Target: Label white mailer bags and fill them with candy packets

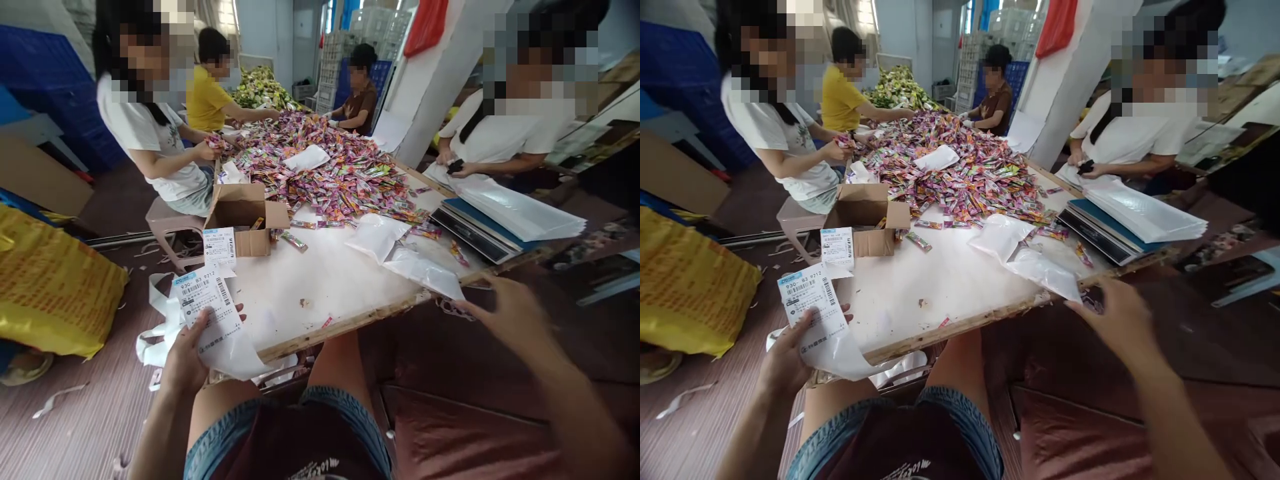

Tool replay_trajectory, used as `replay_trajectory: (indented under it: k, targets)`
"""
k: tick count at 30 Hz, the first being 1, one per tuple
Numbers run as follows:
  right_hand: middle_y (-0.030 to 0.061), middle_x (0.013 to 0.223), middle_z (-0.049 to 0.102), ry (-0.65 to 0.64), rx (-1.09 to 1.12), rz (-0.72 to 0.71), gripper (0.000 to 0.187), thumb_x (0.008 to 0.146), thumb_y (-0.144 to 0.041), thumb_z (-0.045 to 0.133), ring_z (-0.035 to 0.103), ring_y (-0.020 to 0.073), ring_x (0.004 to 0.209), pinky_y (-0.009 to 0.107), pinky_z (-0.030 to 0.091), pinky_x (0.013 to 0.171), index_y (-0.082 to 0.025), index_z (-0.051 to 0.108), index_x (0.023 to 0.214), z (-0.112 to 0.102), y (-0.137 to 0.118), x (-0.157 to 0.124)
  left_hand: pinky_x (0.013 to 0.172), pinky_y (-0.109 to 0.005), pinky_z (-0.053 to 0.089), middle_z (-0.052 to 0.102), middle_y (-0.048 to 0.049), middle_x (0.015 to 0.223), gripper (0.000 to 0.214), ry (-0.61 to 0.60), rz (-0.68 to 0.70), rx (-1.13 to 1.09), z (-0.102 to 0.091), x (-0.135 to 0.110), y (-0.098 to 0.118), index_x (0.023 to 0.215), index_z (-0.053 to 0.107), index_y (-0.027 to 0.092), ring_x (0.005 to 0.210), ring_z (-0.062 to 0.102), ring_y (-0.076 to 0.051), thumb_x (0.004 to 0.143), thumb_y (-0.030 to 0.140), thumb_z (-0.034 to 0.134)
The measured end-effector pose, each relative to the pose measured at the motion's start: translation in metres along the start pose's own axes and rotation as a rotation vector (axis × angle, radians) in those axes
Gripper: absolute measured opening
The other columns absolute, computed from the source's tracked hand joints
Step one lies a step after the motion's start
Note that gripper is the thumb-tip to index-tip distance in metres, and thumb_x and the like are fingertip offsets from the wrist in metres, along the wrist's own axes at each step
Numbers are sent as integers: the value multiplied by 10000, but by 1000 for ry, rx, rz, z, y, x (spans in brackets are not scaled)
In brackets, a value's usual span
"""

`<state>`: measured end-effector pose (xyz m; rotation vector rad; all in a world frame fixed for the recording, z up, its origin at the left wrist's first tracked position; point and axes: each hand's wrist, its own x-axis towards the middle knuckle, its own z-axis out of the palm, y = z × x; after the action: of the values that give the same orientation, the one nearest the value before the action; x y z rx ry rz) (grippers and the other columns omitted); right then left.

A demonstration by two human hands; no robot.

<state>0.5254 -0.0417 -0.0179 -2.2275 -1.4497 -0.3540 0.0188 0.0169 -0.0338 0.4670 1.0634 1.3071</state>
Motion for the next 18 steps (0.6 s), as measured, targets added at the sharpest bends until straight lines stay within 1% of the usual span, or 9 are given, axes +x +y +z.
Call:
replay_trajectory:
  k: [2, 3, 5, 7, 9, 11, 13, 15, 18]
  targets:
    - [285, 1295, 512, -140, -47, -6, 713, 682, -462, 784, 508, 390, 1187, 452, 405, 812, -118, 594, 1278, 34, 4, 22, 731, -409, 633, 803, -110, 827, 345, 25, 28, 10, -4, -9, 3, 1235, 599, 137, 785, 767, -272, 909, 164, 488]
    - [301, 1290, 510, -202, -71, 14, 710, 695, -454, 771, 524, 407, 1156, 463, 388, 769, -125, 588, 1296, 49, 4, 32, 723, -398, 635, 802, -110, 829, 326, 38, 37, 7, -8, -13, 4, 1210, 613, 138, 786, 767, -272, 906, 175, 502]
    - [278, 1184, 584, -261, -100, 61, 537, 784, -411, 685, 595, 383, 1017, 460, 364, 701, -166, 630, 1259, 69, 4, 44, 714, -356, 636, 802, -99, 821, 268, 79, 69, -9, -17, -18, 7, 1127, 653, 142, 789, 766, -263, 888, 180, 540]
    - [234, 1053, 644, -244, -93, 24, 403, 836, -381, 612, 622, 339, 888, 455, 363, 678, -203, 676, 1192, 75, -4, 43, 707, -306, 632, 802, -84, 808, 205, 136, 112, -27, -28, -21, 10, 1034, 679, 139, 793, 766, -247, 859, 154, 573]
    - [200, 1062, 650, -177, 2, -123, 389, 862, -398, 571, 613, 319, 885, 451, 400, 711, -235, 663, 1203, 70, -25, 27, 690, -286, 631, 800, -80, 781, 164, 186, 140, -31, -37, -21, 11, 964, 689, 124, 785, 765, -247, 819, 138, 614]
    - [152, 1127, 634, -111, 200, -308, 414, 882, -393, 546, 592, 309, 976, 444, 446, 801, -260, 606, 1270, 66, -67, -1, 678, -306, 633, 795, -91, 751, 183, 193, 141, -16, -41, -21, 12, 946, 692, 106, 779, 764, -267, 774, 166, 675]
    - [119, 1172, 604, -109, 401, -450, 444, 889, -320, 548, 563, 296, 1062, 459, 459, 892, -272, 551, 1330, 68, -124, -33, 689, -331, 630, 793, -100, 752, 267, 162, 135, 13, -37, -21, 12, 971, 691, 99, 791, 761, -284, 735, 217, 732]
    - [116, 1184, 596, -285, 460, -585, 440, 871, -200, 553, 550, 293, 1097, 478, 459, 922, -279, 582, 1303, 73, -183, -58, 717, -333, 619, 798, -92, 817, 342, 111, 140, 54, -28, -23, 10, 1025, 679, 124, 822, 756, -276, 727, 271, 759]
    - [100, 1204, 606, -632, 491, -674, 359, 868, -323, 621, 539, 310, 1142, 515, 449, 944, -278, 631, 1225, 71, -243, -75, 737, -315, 595, 795, -56, 931, 346, 18, 151, 136, -12, -27, 1, 1053, 671, 189, 842, 743, -242, 741, 303, 766]
